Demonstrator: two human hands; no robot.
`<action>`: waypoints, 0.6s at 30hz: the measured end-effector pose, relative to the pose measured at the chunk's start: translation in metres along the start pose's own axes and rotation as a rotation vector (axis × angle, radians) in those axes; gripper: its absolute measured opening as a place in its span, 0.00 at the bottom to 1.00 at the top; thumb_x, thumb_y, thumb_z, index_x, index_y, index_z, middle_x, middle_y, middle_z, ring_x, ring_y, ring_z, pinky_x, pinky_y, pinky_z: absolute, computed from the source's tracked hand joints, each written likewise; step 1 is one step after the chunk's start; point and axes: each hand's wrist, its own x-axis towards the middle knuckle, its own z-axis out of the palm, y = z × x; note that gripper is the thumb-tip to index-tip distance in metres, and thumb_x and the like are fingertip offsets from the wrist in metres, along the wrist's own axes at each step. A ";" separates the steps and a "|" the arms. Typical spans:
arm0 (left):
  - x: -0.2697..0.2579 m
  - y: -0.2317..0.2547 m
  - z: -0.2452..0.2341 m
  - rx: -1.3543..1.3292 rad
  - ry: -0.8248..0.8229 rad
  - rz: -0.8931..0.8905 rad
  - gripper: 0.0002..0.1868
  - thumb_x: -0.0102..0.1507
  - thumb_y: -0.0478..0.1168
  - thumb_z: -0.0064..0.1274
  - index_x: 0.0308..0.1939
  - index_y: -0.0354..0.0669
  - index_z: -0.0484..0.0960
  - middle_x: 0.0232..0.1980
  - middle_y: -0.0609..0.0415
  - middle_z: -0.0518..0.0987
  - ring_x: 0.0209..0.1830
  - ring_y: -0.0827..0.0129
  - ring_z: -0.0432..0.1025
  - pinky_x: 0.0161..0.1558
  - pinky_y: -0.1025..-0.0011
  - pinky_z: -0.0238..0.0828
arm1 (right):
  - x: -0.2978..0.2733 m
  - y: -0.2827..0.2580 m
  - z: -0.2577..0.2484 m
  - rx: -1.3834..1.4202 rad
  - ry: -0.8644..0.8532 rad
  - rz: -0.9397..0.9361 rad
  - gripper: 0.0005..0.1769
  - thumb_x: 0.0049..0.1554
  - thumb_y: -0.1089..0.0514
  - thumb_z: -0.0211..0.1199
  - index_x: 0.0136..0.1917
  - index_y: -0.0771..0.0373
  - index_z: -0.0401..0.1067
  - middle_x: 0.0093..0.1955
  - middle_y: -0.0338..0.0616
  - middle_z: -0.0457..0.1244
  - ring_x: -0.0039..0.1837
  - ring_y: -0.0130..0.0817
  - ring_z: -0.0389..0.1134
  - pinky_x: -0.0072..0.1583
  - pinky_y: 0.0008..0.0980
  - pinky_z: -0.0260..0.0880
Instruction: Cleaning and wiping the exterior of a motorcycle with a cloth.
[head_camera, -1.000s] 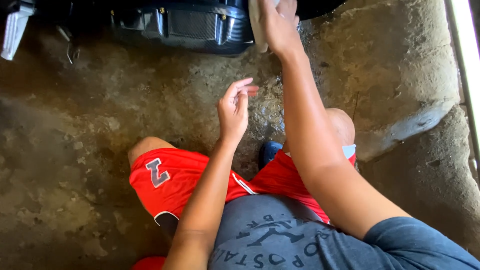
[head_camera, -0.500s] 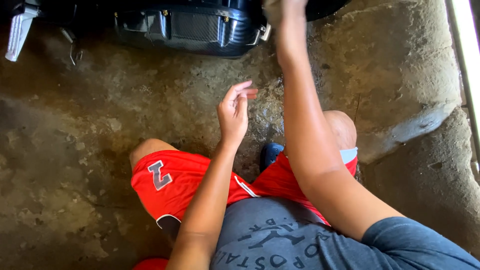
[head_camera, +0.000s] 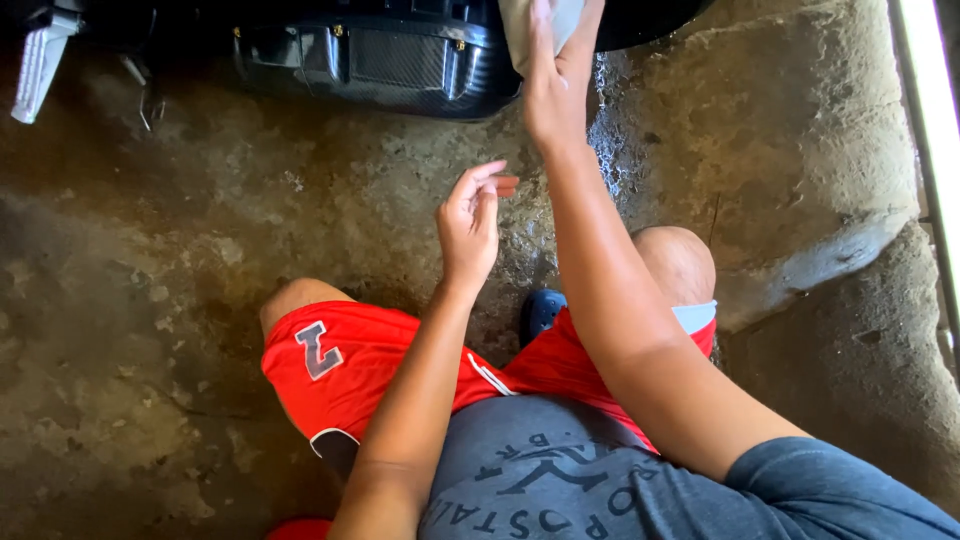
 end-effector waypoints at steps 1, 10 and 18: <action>-0.001 0.001 0.000 -0.002 -0.009 -0.009 0.14 0.73 0.30 0.39 0.60 0.32 0.77 0.48 0.45 0.85 0.47 0.69 0.79 0.53 0.71 0.75 | 0.001 -0.003 0.000 -0.095 -0.012 -0.094 0.32 0.75 0.48 0.53 0.80 0.68 0.45 0.75 0.61 0.52 0.78 0.47 0.52 0.77 0.42 0.51; -0.005 0.006 0.007 0.002 -0.025 -0.020 0.14 0.74 0.30 0.39 0.59 0.32 0.78 0.48 0.46 0.85 0.47 0.69 0.79 0.53 0.71 0.76 | 0.009 0.021 -0.021 -0.163 -0.171 0.170 0.29 0.70 0.43 0.56 0.72 0.68 0.64 0.70 0.56 0.63 0.72 0.44 0.63 0.75 0.41 0.61; -0.007 0.001 0.003 -0.016 -0.029 -0.015 0.15 0.73 0.29 0.38 0.59 0.32 0.77 0.49 0.46 0.85 0.48 0.69 0.79 0.54 0.72 0.75 | -0.002 -0.015 -0.006 0.074 -0.079 0.068 0.28 0.70 0.45 0.57 0.72 0.70 0.62 0.65 0.55 0.66 0.68 0.44 0.67 0.72 0.42 0.66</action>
